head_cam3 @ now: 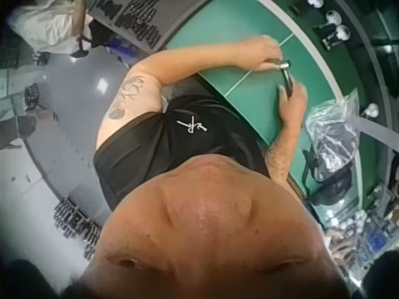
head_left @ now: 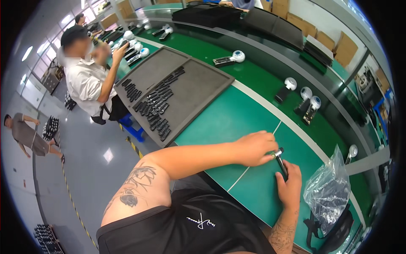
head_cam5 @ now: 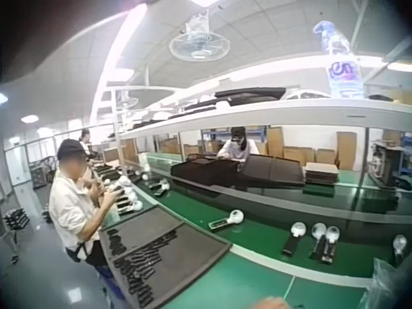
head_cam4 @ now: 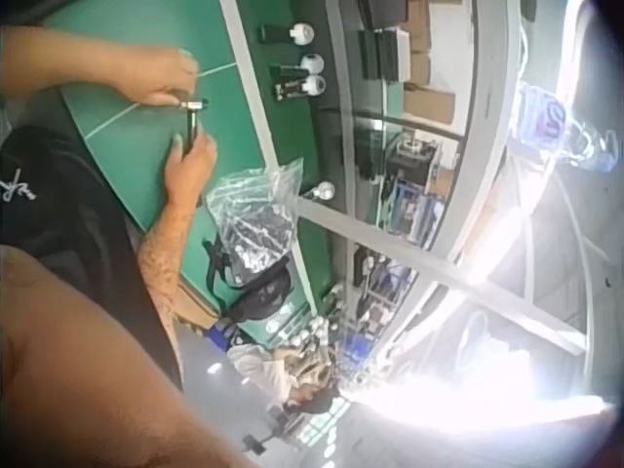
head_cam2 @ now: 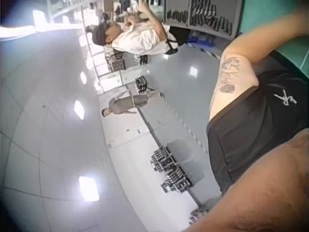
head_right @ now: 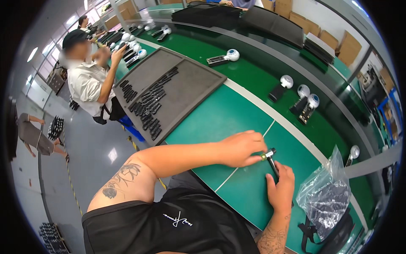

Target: Assembling and tapping components on an electronic device using a small hammer at a manual assembly station.

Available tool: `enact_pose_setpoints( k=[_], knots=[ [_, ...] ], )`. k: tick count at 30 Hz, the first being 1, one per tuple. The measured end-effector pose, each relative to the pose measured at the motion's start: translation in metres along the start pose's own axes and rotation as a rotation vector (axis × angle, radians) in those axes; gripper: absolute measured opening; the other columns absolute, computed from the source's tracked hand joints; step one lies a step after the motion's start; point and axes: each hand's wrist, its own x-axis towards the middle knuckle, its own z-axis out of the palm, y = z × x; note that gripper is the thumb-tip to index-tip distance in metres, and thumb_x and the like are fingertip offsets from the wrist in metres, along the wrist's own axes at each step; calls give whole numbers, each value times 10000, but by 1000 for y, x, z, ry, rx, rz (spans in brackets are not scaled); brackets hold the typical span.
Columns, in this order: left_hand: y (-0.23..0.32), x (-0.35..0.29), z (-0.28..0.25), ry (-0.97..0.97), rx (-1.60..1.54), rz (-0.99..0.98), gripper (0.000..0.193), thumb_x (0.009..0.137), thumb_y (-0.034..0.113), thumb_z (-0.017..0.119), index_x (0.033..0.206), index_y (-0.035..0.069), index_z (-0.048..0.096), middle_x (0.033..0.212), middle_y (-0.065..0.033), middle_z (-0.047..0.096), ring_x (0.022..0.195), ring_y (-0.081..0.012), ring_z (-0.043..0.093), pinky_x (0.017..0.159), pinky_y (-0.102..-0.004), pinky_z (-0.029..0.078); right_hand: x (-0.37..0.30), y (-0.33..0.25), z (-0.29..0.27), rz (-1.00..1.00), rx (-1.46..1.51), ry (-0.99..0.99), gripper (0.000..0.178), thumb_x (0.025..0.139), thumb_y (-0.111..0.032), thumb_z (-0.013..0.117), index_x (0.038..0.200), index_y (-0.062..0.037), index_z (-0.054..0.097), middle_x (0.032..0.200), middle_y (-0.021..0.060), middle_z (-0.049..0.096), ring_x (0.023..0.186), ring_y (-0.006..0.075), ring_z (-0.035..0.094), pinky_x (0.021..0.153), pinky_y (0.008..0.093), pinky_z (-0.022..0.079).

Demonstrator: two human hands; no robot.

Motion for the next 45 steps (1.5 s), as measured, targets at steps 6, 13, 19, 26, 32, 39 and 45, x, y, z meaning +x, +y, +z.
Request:
enact_pose_setpoints(
  k=[6,13,19,26,32,39,45],
  knots=[
    [-15,-70,-89,2,278,-140,244,899,179,739,1119,95,676,1095,-100,658,977,-306,637,891,-390,534,3,7,5,14,-45,25,453,875,-70,729,1320,-35,655,1198,150,661,1060,328,633,975,408,511],
    [-36,-134,-149,-238,592,-170,171,893,201,725,994,122,612,1007,-74,640,917,-298,635,825,-402,548,4,-1,10,13,-113,39,443,889,-65,719,1326,-37,651,1199,145,650,1063,321,634,972,408,513],
    [-51,-154,-236,-86,694,-604,113,887,164,704,965,90,672,910,-94,683,848,-321,673,749,-427,551,7,-5,10,59,-133,-2,437,901,-65,713,1333,-42,651,1201,139,638,1065,312,634,965,398,515],
    [-31,-200,-273,-179,419,-775,103,858,153,745,892,71,693,888,-86,678,820,-325,659,757,-424,536,19,-20,11,91,-149,-35,448,912,-62,685,1357,-35,636,1205,152,633,1065,317,628,972,397,509],
    [-8,-216,-245,-194,472,-880,90,861,148,737,866,67,698,870,-89,677,806,-329,664,743,-420,539,23,-27,18,89,-185,-27,461,896,-48,719,1352,-49,649,1202,135,628,1061,301,628,953,384,515],
    [-12,-229,-220,-165,615,-930,66,834,111,745,839,76,690,835,-69,654,743,-298,635,696,-402,521,22,-31,22,96,-155,-18,460,896,-52,715,1351,-48,648,1205,136,627,1064,304,625,956,389,512],
    [-32,-221,-215,-126,658,-931,83,839,133,729,876,72,685,846,-73,651,757,-307,633,703,-408,519,28,-38,28,106,-132,-41,455,900,-50,694,1352,-34,640,1206,156,626,1057,319,620,956,397,507]
  ],
)
